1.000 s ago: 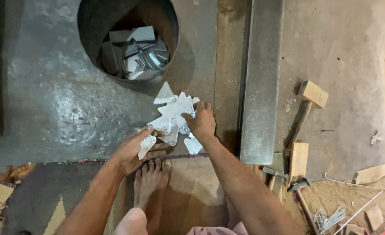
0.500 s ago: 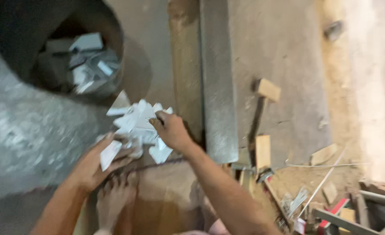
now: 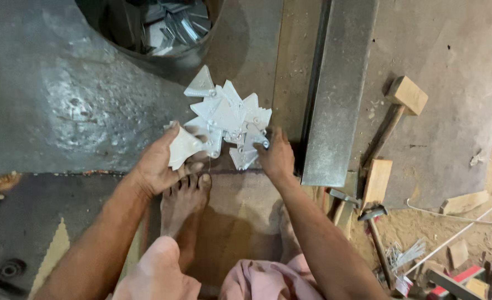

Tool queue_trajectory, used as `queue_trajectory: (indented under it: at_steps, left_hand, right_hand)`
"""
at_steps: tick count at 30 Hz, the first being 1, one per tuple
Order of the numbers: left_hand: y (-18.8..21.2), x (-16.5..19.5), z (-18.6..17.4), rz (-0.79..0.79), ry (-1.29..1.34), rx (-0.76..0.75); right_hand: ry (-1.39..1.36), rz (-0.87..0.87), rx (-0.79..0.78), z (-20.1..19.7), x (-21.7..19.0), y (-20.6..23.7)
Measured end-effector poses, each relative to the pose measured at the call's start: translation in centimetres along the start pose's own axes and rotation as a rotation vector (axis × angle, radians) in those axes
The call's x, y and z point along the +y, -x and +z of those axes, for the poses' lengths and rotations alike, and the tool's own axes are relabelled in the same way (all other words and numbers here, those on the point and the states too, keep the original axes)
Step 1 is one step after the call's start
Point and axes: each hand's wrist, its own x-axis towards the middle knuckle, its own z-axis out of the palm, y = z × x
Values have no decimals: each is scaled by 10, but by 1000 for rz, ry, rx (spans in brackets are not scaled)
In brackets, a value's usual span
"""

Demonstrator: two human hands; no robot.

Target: The person sits on the floor and hammers triangular metal plates flat on a steel beam using a hammer, repositioning each plate to strike different spots. Flattened plates are stacked and placed into a nearby bucket.

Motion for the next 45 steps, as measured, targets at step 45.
queue_trajectory:
  at_steps: [45]
  left_hand:
    - [2,-12,2,15,103,38]
  right_hand:
    - [-264,-513,33,-45,-136,15]
